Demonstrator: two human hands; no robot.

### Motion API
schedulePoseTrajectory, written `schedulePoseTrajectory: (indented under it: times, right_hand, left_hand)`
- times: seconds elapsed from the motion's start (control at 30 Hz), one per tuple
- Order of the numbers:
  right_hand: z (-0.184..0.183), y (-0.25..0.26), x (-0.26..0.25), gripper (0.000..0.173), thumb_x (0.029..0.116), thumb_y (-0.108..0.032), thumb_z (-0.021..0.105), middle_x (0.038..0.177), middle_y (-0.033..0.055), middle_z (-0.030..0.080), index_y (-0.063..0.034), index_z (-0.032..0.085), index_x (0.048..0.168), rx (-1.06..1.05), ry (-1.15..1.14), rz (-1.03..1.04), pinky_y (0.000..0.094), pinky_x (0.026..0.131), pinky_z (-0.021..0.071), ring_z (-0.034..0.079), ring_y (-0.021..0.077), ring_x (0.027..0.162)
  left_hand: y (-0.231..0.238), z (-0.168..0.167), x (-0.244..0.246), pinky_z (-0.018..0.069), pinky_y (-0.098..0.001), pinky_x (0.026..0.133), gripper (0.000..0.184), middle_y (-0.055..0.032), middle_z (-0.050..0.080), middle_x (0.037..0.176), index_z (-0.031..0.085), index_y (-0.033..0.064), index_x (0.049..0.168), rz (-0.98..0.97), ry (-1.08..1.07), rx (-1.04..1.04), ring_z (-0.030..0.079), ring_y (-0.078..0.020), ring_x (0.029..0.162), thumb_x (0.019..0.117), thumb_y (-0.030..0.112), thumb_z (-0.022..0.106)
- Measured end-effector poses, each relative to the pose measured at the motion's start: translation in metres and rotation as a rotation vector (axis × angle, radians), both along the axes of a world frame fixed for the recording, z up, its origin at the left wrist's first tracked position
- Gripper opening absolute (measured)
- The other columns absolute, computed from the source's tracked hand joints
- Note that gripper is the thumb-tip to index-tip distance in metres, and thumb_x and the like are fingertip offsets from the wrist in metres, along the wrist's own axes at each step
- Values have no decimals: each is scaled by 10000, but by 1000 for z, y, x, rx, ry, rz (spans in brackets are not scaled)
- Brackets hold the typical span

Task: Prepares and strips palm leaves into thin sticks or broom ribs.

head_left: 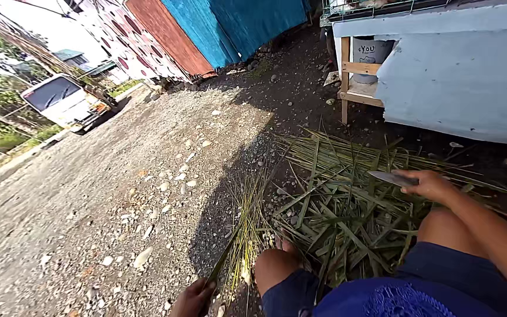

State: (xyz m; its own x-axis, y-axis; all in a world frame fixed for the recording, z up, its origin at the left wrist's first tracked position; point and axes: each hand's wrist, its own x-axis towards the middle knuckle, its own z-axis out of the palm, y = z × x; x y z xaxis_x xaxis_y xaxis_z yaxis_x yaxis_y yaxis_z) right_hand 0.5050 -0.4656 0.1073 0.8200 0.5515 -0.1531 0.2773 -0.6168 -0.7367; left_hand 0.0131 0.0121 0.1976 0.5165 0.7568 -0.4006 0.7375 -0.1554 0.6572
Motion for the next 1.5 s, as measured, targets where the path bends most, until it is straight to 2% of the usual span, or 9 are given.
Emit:
schedulePoseTrajectory:
  times: [0.17,0.43,0.6,0.73,0.87,0.97,1.17,1.3,1.5]
  right_hand:
    - [31,70,-78,696,918,-94,760,1112,210,671,-75,450,1541,259,307,190,417,839,527,627,241,886]
    - [55,114,-162,807,930,-147,740,835,47,594,-125,311,1613,396,703,462,239,504,383,460,71,573]
    - [45,111,-165,805,931,-140,722,774,14,584,-162,300,1616,496,819,384,219,471,401,471,64,521]
    - [43,110,-171,754,929,-127,731,784,24,590,-136,368,1590,536,786,283,222,469,384,464,70,527]
    - [48,115,-173,628,968,-113,694,842,44,627,-98,438,1541,567,773,160,220,467,373,458,61,529]
    - [48,122,-173,458,970,-95,696,851,42,633,-57,558,1405,614,751,38,209,448,367,457,55,517]
    - [37,133,-175,261,904,-38,746,1031,72,720,0,692,1156,729,525,-81,249,772,565,680,80,872]
    - [42,134,-160,165,936,5,688,858,47,664,-21,671,1098,827,653,-269,206,428,390,504,61,525]
    - [46,125,-136,183,960,33,629,826,41,656,-33,659,1129,974,728,-395,197,405,393,478,57,477]
  left_hand:
    - [-73,6,117,552,-263,591,218,-44,680,829,636,-5,1187,-193,-93,-102,615,-88,591,1074,140,519]
    - [-157,4,212,569,-310,647,215,-37,681,794,698,20,1117,-539,-107,-90,633,-95,628,1043,168,561]
    - [-175,-3,224,540,-368,724,212,-36,680,785,727,47,965,-590,-145,87,635,-118,702,1016,207,597]
    - [-199,1,228,544,-498,858,194,-156,721,896,717,-10,980,-551,-25,278,710,-280,891,986,137,591]
    - [-224,1,230,529,-479,980,246,-202,721,1064,728,-42,1052,-593,-9,440,697,-325,1062,1017,88,521]
    - [-237,1,231,531,-465,997,325,-208,712,1162,690,-5,1285,-586,20,509,695,-332,1103,1025,86,517]
    - [-242,-6,232,565,-481,937,350,-215,727,1107,687,23,1316,-579,-58,656,717,-356,1039,984,42,579]
    - [-239,-18,225,595,-490,862,326,-214,743,1006,728,-6,1235,-587,-221,757,739,-360,926,919,3,649]
    - [-226,-27,208,620,-470,791,330,-182,751,926,763,2,1159,-629,-339,866,753,-322,844,841,-37,686]
